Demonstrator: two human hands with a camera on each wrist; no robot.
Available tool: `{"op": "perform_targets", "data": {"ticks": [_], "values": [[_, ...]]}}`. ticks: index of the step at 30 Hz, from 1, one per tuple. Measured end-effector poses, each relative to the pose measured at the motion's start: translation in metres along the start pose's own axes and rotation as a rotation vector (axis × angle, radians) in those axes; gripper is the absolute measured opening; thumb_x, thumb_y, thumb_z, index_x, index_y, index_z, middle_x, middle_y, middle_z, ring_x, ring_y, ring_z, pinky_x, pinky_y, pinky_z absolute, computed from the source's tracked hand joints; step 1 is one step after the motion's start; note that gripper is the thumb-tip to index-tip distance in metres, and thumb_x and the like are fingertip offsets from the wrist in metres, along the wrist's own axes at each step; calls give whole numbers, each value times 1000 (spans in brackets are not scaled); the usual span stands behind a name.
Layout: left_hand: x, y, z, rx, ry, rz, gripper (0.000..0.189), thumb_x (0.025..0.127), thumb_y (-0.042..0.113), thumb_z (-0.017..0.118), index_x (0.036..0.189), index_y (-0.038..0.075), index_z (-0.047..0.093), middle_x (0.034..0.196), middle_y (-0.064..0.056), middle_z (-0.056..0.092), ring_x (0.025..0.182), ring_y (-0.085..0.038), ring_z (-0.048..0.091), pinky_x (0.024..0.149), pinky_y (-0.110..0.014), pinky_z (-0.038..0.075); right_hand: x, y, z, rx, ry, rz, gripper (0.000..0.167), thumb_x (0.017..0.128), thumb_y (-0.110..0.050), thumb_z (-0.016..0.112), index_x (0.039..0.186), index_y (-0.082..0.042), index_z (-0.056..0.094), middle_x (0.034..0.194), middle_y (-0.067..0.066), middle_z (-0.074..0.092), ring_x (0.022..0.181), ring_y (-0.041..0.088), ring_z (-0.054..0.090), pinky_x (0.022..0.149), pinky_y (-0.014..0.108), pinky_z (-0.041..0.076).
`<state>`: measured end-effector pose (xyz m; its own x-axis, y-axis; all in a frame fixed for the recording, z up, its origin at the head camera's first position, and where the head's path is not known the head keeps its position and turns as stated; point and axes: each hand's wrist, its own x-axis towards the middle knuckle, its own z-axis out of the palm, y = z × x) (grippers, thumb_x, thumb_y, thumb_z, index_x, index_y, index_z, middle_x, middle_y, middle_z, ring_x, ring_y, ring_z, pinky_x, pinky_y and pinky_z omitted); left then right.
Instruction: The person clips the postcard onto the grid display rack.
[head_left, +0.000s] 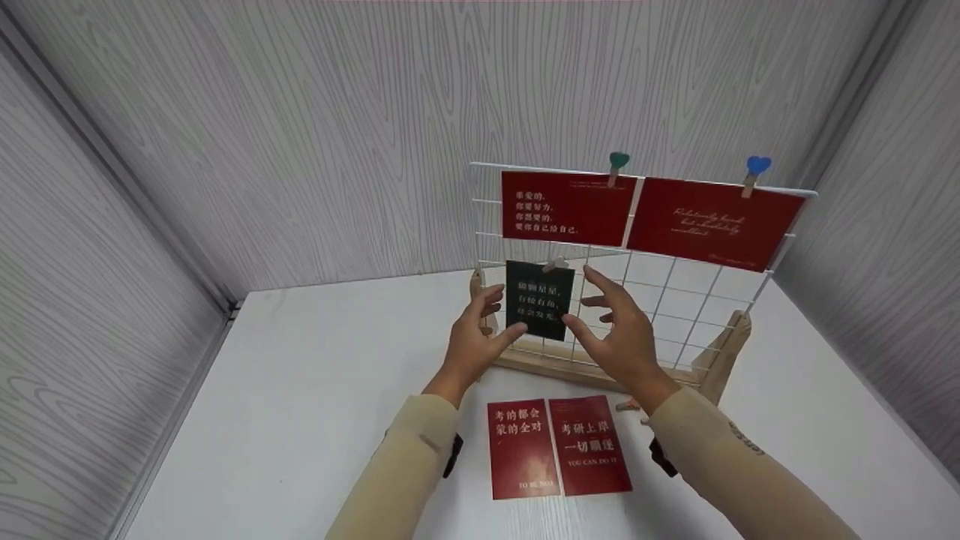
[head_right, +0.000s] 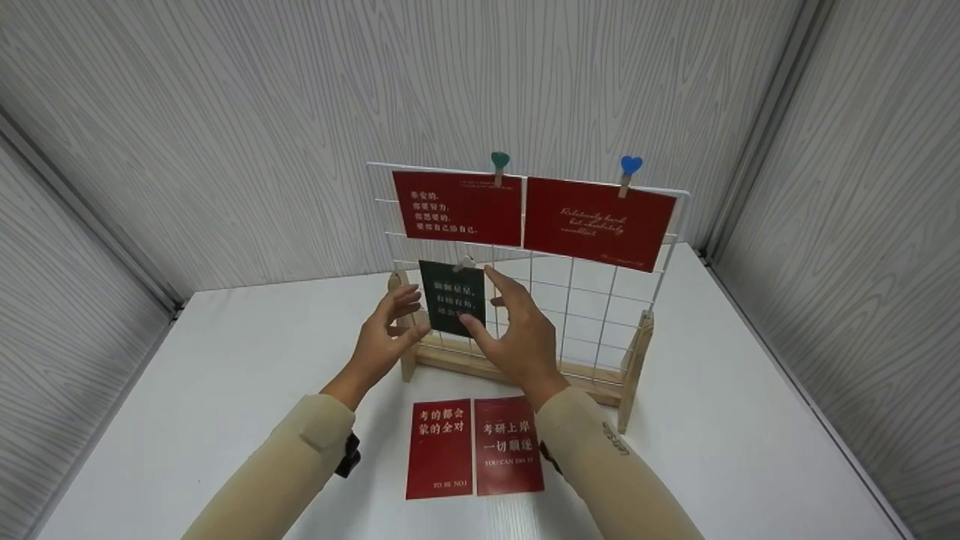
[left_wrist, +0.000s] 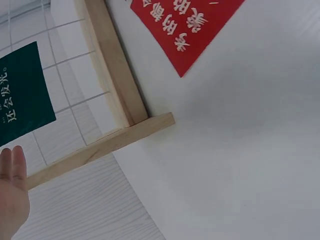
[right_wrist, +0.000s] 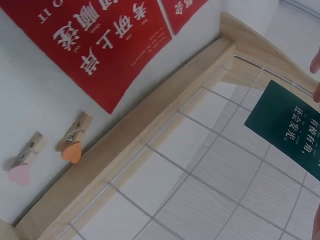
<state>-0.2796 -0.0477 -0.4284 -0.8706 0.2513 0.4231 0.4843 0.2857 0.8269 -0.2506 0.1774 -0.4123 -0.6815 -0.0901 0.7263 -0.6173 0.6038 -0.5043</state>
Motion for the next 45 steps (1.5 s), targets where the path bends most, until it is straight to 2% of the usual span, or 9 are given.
{"op": "perform_targets", "data": {"ticks": [11, 17, 21, 26, 30, 38, 45], "values": [[-29, -24, -1, 33, -63, -59, 67, 86, 32, 71, 142, 9, 40, 139, -16, 46, 125, -32, 46, 101, -46, 38, -36, 20, -14, -9, -88, 72, 72, 82, -24, 76, 144, -17, 41, 137, 4, 50, 105, 18, 59, 76, 41, 50], [-44, -36, -3, 71, -81, -108, 72, 84, 36, 73, 142, 11, 41, 138, -13, 48, 123, -30, 46, 99, -52, 38, -55, 27, -25, -39, -156, 166, 70, 82, -28, 77, 143, -21, 43, 137, 2, 50, 107, 18, 58, 80, 44, 50], [-54, -45, -2, 104, -103, -180, 74, 81, 40, 75, 142, 14, 41, 138, -11, 48, 125, -27, 45, 101, -51, 36, -69, 34, -30, -63, -187, 229, 69, 80, -27, 78, 141, -20, 45, 137, 3, 51, 108, 21, 58, 81, 46, 49], [-69, -54, 0, 145, -146, -303, 80, 78, 42, 77, 143, 14, 41, 138, -10, 49, 127, -29, 44, 101, -50, 36, -86, 43, -31, -109, -217, 246, 68, 79, -26, 79, 139, -17, 49, 133, 7, 55, 107, 25, 59, 80, 49, 50], [-78, -61, 3, 154, -167, -343, 80, 77, 38, 79, 143, 10, 41, 137, -12, 50, 127, -33, 43, 100, -53, 37, -99, 51, -34, -126, -242, 261, 67, 78, -28, 80, 137, -16, 51, 130, 6, 57, 106, 25, 59, 81, 50, 51], [-90, -71, 8, 158, -204, -348, 82, 73, 33, 83, 140, 9, 44, 134, -15, 51, 126, -34, 45, 100, -53, 36, -122, 62, -44, -110, -313, 371, 66, 78, -32, 80, 135, -14, 53, 127, 9, 59, 115, 31, 55, 82, 48, 52], [-94, -74, 10, 184, -216, -348, 82, 70, 31, 84, 139, 8, 45, 134, -14, 52, 127, -34, 43, 104, -53, 32, -136, 75, -51, -152, -359, 358, 66, 76, -30, 82, 133, -13, 54, 125, 7, 60, 119, 30, 51, 95, 55, 41]]}}
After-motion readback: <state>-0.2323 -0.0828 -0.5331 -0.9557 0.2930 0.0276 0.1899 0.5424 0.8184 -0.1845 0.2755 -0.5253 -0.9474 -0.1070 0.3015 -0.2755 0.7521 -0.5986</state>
